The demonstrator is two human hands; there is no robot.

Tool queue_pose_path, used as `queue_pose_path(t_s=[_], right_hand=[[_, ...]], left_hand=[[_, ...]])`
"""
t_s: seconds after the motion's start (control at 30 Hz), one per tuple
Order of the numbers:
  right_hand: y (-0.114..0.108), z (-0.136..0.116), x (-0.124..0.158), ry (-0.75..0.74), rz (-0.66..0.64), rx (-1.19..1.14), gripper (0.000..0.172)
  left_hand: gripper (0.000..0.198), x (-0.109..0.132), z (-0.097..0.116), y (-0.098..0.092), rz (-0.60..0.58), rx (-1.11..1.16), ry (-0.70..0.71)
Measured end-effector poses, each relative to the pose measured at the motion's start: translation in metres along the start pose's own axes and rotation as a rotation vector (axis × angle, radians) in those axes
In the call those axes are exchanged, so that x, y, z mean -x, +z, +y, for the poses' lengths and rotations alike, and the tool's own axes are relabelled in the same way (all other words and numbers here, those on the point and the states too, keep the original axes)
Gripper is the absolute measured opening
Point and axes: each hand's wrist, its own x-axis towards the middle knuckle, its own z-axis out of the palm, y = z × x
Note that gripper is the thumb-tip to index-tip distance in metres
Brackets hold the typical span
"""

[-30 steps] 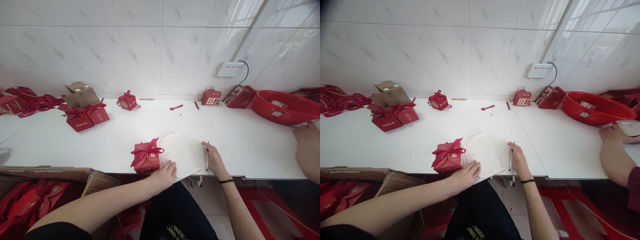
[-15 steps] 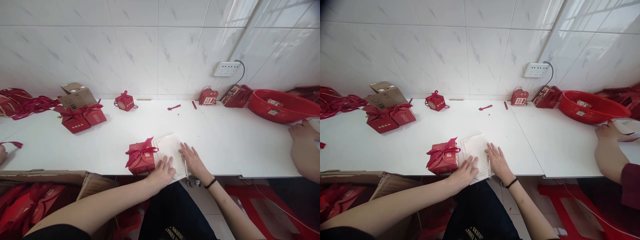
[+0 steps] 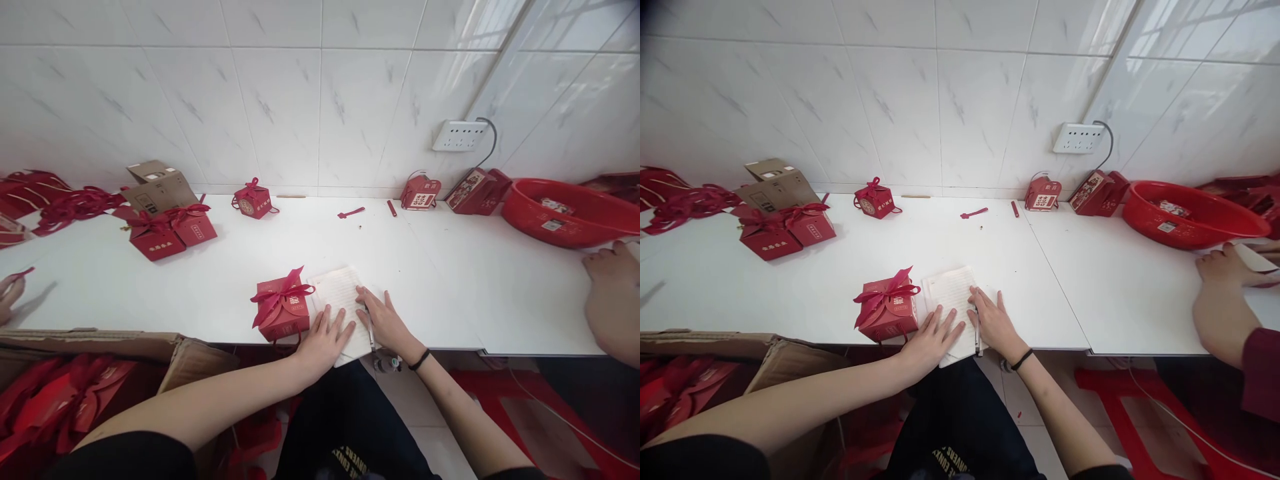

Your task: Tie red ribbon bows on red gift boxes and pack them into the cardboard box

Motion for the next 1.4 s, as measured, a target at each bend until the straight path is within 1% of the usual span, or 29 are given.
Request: queue_pose_path(t_s=[0.1,0.23,0.37,0.43,0.5,0.57,0.63,0.77,0.83,0.87,0.93,1.07,1.13,1.23,1.33,1.4], right_hand=[[0.003,-0.002,-0.016,0.044,-0.036,0.014,0.022],[0.012,0.0,-0.047,0.093,0.001,0.041,0.032],[0.02,0.006,-0.072,0.105,0.023,0.043,0.029],[0.021,0.009,-0.077,0.107,0.02,0.031,0.026],[0.021,0.01,-0.078,0.117,0.019,0.012,0.024],[0.021,0.011,-0.078,0.128,0.018,-0.01,0.025],[0.02,0.011,-0.078,0.138,0.02,-0.033,0.029],[0.013,0.01,-0.081,0.136,0.054,-0.077,0.035],[0.007,0.006,-0.073,0.114,0.092,-0.099,0.036],[0.004,0.003,-0.064,0.098,0.11,-0.112,0.036],[-0.001,-0.007,-0.039,0.063,0.134,-0.142,0.032],[-0.002,-0.027,0.023,0.008,0.125,-0.247,0.018],[-0.002,-0.034,0.043,-0.005,0.103,-0.278,0.013],[-0.003,-0.04,0.05,-0.022,0.048,-0.212,0.013],[-0.008,-0.041,0.043,-0.041,-0.033,-0.125,0.012],[-0.011,-0.041,0.039,-0.06,-0.07,-0.076,0.011]], left_hand=[[0.053,0.001,0.001,0.001,0.009,-0.014,-0.003],[0.056,0.002,0.002,0.002,0.006,0.02,-0.004],[0.062,0.001,0.001,-0.002,-0.038,0.076,-0.005],[0.063,0.001,0.001,-0.005,-0.062,0.102,0.006],[0.059,0.001,0.001,-0.009,-0.079,0.113,0.02],[0.054,0.001,0.001,-0.014,-0.089,0.121,0.037],[0.053,0.002,0.0,-0.019,-0.103,0.147,0.065],[0.063,0.001,-0.007,-0.032,-0.161,0.261,0.13],[0.065,0.0,-0.011,-0.038,-0.185,0.305,0.121],[0.065,-0.001,-0.012,-0.041,-0.196,0.32,0.109],[0.065,-0.002,-0.014,-0.043,-0.218,0.341,0.097],[0.064,-0.005,-0.017,-0.041,-0.228,0.345,0.131],[0.062,-0.006,-0.017,-0.038,-0.214,0.338,0.154],[0.059,-0.009,-0.017,-0.037,-0.203,0.334,0.175],[0.062,-0.011,-0.019,-0.042,-0.231,0.348,0.164],[0.065,-0.011,-0.023,-0.047,-0.273,0.374,0.18]])
